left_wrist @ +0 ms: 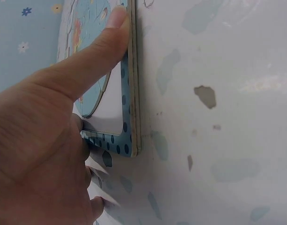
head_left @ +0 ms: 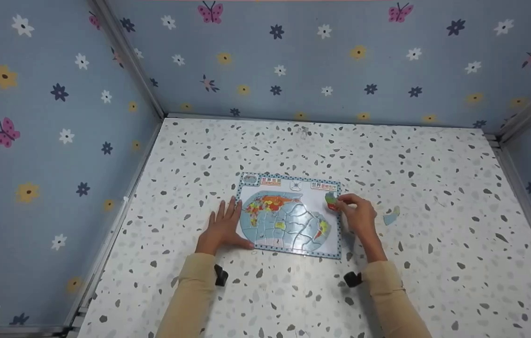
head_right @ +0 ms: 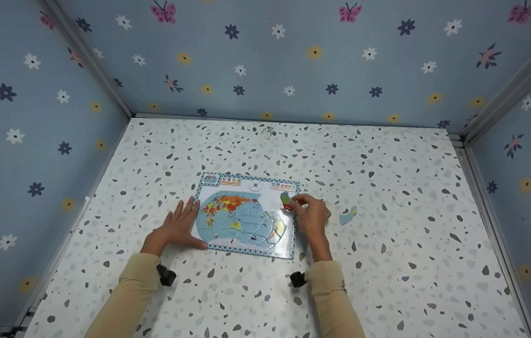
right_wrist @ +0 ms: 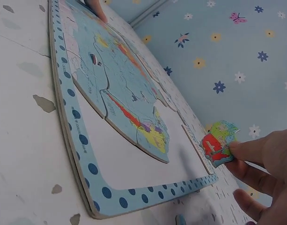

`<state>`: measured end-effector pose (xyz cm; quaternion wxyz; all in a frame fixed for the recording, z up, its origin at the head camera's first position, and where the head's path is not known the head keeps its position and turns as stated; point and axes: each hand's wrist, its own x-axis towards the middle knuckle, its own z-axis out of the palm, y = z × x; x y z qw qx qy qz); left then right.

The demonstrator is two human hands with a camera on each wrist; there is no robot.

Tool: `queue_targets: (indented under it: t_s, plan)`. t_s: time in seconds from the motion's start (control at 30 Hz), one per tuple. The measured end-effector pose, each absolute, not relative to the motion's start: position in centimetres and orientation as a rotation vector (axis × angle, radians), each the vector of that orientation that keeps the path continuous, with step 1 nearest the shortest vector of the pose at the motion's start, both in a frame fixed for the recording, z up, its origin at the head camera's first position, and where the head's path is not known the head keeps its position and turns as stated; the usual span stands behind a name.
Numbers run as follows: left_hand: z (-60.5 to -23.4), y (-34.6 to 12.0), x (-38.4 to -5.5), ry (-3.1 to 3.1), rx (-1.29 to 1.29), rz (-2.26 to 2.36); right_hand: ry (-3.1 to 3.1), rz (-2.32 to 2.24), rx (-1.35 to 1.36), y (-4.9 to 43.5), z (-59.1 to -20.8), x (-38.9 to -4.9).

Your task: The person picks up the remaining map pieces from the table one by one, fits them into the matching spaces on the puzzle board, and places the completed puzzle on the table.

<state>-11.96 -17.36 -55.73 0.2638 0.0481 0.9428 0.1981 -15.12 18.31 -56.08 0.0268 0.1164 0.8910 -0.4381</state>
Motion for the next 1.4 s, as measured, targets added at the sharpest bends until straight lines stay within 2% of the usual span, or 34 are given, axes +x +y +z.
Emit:
queue_targets:
  t_s: [1.4]
  plan:
    - [-56.0, -17.5, -11.9, 2.567, 0.143, 0.561, 2.984, -1.109, 0.055, 13.6, -57.4, -16.8]
